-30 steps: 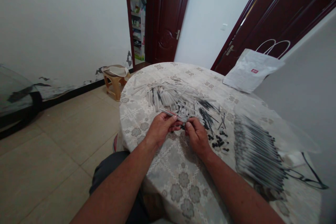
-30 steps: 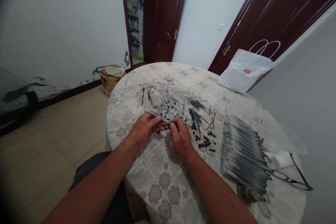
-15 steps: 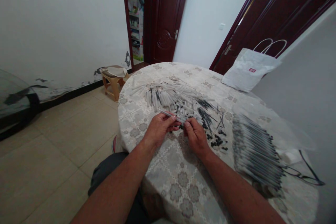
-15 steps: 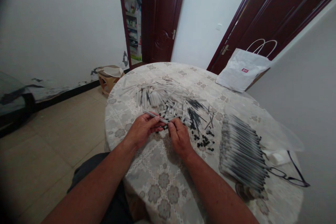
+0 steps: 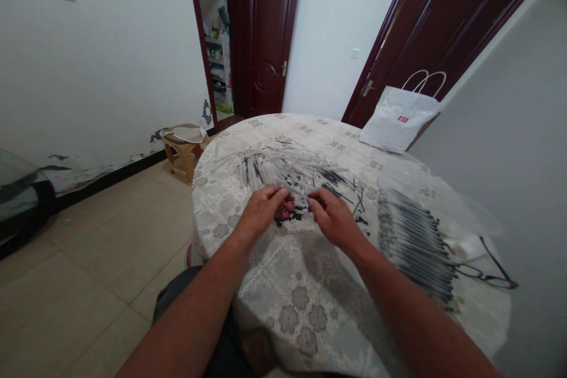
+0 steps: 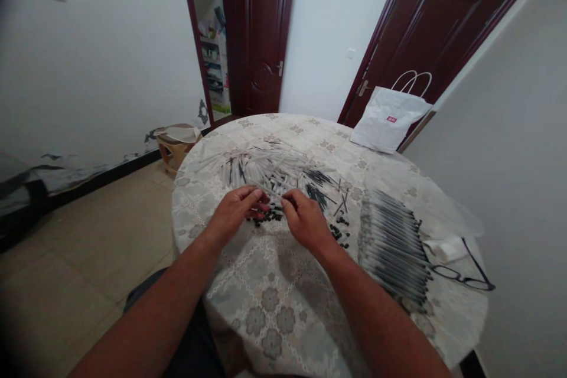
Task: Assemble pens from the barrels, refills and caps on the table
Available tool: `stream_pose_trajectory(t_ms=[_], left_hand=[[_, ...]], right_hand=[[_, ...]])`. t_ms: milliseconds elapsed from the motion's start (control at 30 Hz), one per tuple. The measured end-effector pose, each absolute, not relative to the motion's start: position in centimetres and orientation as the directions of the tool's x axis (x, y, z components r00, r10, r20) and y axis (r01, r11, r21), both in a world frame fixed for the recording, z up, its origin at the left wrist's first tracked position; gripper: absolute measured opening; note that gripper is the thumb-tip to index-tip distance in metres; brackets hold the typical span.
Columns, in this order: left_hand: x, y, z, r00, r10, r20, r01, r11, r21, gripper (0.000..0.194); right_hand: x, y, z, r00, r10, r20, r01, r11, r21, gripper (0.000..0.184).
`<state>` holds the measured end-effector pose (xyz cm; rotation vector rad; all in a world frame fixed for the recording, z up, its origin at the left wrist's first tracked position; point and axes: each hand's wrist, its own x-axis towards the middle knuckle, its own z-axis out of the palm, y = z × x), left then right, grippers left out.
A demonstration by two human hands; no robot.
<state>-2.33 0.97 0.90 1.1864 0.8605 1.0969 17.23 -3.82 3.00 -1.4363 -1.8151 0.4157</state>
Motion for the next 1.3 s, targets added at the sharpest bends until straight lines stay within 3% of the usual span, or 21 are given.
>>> stream_pose_trajectory(t_ms=[167,267,400,533,733,833,933,1033,1100,1200,1300], left_hand=[[-2.7,2.9,1.3,0.194,0.962,0.193,0.129,-0.220,0.967,0.017],[-2.2,3.6,1.1,0.283,0.908,0.308,0.385,-0.402,0.831,0.010],[-1.2,3.8,0.5,0.445,0.839,0.313,0.604,-0.539,0.587,0.024],[-0.9,3.8,-0.4,0.504,0.826,0.251,0.714,-0.562,0.416,0.026],[-0.5,3.9,-1.7,0.523,0.825,0.211,0.728,-0.562,0.392,0.025],[-0.8,3.7,-1.8,0.529,0.804,0.272,0.655,-0.591,0.472,0.029],[-1.4,3.3,-1.5,0.461,0.822,0.333,0.520,-0.555,0.650,0.029],[-1.7,2.9,-1.0,0.327,0.928,0.179,0.304,-0.283,0.910,0.023],[-1.8,2.9,-0.9,0.242,0.970,0.025,0.028,-0.033,0.999,0.020],[-2.0,3.1,-1.0,0.202,0.974,-0.105,-0.363,0.174,0.915,0.023],[-2.1,3.3,-1.1,0.213,0.967,-0.139,-0.495,0.229,0.838,0.026]], right_hand=[[20.8,-5.0,3.9,0.189,0.916,0.353,0.616,0.169,-0.770,0.025],[22.0,-6.0,2.5,0.252,0.902,0.350,0.578,0.150,-0.802,0.029],[22.4,-7.0,-0.2,0.244,0.899,0.365,0.566,0.173,-0.806,0.030],[22.5,-7.3,-1.7,0.197,0.902,0.385,0.627,0.186,-0.756,0.026],[22.7,-7.1,-2.1,0.141,0.908,0.395,0.690,0.197,-0.697,0.024],[22.8,-7.0,-2.2,0.149,0.904,0.402,0.702,0.190,-0.687,0.024],[22.7,-7.1,-2.2,0.148,0.903,0.403,0.711,0.187,-0.678,0.024],[22.3,-7.4,-2.3,0.108,0.906,0.409,0.718,0.214,-0.663,0.023],[21.9,-7.7,-2.5,0.078,0.908,0.412,0.724,0.233,-0.650,0.022],[21.5,-7.9,-2.6,0.043,0.903,0.427,0.739,0.258,-0.622,0.022],[21.3,-7.9,-2.6,0.019,0.897,0.443,0.758,0.276,-0.591,0.023]])
